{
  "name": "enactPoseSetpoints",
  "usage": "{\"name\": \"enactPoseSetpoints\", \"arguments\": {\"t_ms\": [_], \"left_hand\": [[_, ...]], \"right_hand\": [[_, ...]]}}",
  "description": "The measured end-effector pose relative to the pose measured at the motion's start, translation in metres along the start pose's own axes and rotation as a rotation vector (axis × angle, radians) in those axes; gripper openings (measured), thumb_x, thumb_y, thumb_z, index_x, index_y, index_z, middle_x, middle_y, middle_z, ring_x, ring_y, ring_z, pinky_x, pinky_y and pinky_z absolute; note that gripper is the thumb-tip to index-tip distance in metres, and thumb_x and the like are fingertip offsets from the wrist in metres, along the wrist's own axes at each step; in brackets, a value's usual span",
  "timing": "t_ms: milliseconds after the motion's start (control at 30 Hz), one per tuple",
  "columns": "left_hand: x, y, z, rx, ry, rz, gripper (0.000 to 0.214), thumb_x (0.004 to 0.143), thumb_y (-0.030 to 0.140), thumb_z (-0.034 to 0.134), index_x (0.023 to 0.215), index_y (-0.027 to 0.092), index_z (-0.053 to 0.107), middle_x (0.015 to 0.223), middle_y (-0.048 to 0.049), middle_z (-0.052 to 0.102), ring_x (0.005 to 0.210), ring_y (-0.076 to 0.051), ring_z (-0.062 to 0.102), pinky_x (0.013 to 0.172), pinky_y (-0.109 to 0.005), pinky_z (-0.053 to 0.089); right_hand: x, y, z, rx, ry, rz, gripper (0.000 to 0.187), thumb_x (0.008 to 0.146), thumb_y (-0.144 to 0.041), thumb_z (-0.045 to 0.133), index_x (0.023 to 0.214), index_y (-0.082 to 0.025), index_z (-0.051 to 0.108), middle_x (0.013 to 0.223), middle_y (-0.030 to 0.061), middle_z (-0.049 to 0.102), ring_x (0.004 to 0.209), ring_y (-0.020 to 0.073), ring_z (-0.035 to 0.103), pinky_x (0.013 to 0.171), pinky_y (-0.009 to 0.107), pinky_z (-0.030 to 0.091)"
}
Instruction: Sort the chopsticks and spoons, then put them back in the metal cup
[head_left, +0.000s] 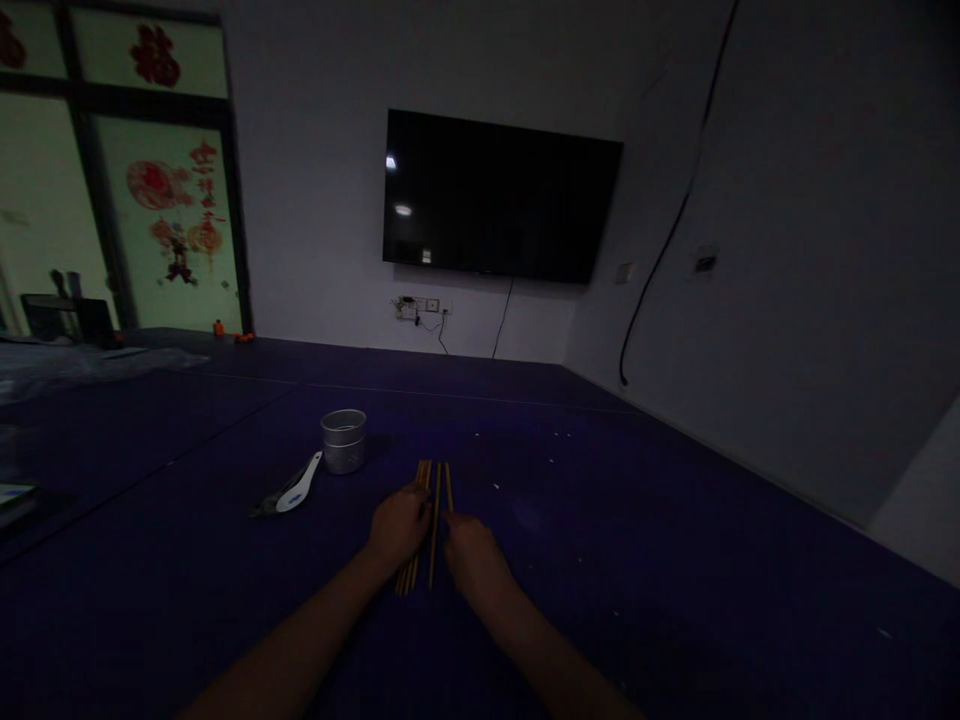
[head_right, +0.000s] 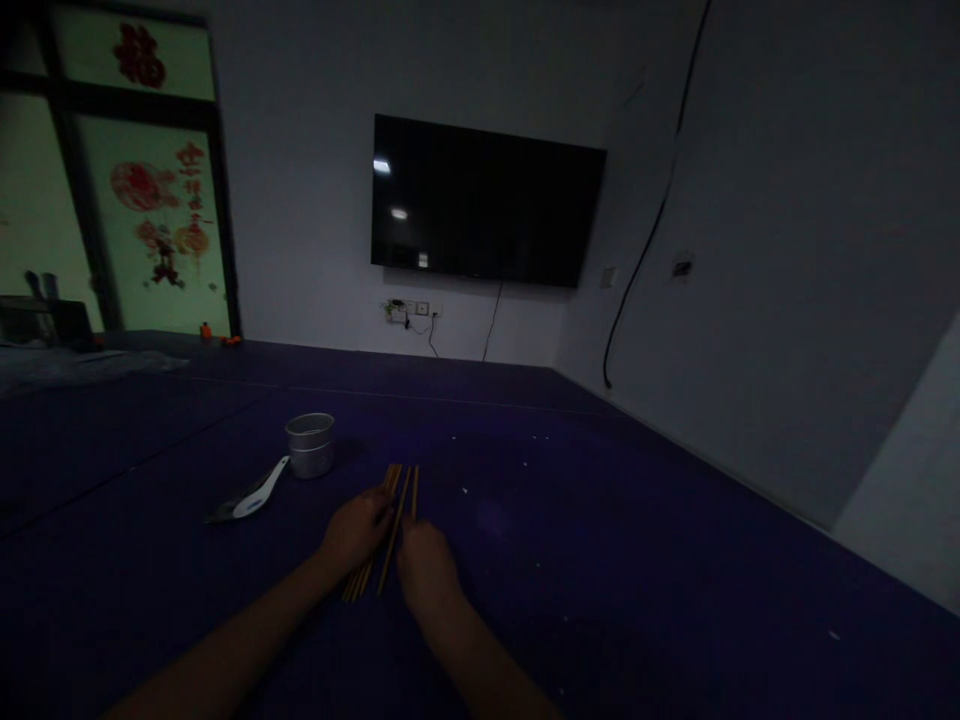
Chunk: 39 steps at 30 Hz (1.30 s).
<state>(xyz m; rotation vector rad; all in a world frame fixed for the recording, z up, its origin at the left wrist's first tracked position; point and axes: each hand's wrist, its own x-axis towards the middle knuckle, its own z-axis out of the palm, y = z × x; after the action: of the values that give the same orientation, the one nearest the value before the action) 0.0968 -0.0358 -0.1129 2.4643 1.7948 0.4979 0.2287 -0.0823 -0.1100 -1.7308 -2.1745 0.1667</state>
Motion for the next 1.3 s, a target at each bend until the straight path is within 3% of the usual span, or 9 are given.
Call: {"name": "enactPoseSetpoints", "arguments": {"t_ms": [200,400,733,1000,1300], "left_hand": [[-0.001,0.003,-0.003,-0.024,0.002,-0.019,0.031,0.093,0.026,0.032,0.098,0.019,0.062,0.113,-0.0071,0.063,0.098,-0.017,0.062,0.08,-0.026,0.046],[-0.003,0.007,-0.007,-0.085,0.01,-0.068,0.047,0.095,0.044,0.023,0.096,0.018,0.062,0.102,-0.0078,0.067,0.093,-0.018,0.064,0.076,-0.025,0.046],[-0.003,0.006,-0.006,-0.096,0.031,-0.065,0.048,0.096,0.041,0.021,0.099,0.017,0.062,0.105,-0.0091,0.068,0.095,-0.018,0.064,0.076,-0.024,0.045],[-0.001,0.002,-0.003,-0.054,0.005,-0.049,0.036,0.094,0.034,0.032,0.102,0.021,0.064,0.115,-0.0064,0.064,0.099,-0.018,0.062,0.081,-0.025,0.046],[-0.001,0.002,-0.002,-0.042,0.011,-0.044,0.03,0.09,0.029,0.039,0.108,0.024,0.063,0.12,-0.0044,0.062,0.103,-0.018,0.061,0.085,-0.026,0.046]], "right_hand": [[0.002,-0.002,-0.005,0.143,0.09,-0.027,0.037,0.08,-0.003,0.042,0.103,-0.016,0.067,0.091,0.0092,0.07,0.084,0.0161,0.064,0.077,0.023,0.043],[0.006,-0.004,0.003,0.245,0.108,-0.093,0.034,0.079,-0.004,0.042,0.096,-0.016,0.069,0.084,0.0062,0.07,0.075,0.0141,0.063,0.069,0.021,0.042],[0.009,-0.003,0.014,0.345,0.153,-0.055,0.033,0.08,-0.006,0.046,0.105,-0.012,0.066,0.075,0.0047,0.069,0.065,0.0135,0.062,0.062,0.02,0.043],[0.011,0.006,0.011,0.197,0.118,-0.097,0.03,0.084,-0.008,0.044,0.095,-0.018,0.069,0.092,0.0067,0.068,0.089,0.0156,0.061,0.08,0.023,0.042],[0.004,0.006,0.002,0.109,0.036,-0.139,0.03,0.087,-0.018,0.045,0.11,-0.021,0.064,0.118,0.0061,0.062,0.115,0.0198,0.051,0.097,0.032,0.035]]}}
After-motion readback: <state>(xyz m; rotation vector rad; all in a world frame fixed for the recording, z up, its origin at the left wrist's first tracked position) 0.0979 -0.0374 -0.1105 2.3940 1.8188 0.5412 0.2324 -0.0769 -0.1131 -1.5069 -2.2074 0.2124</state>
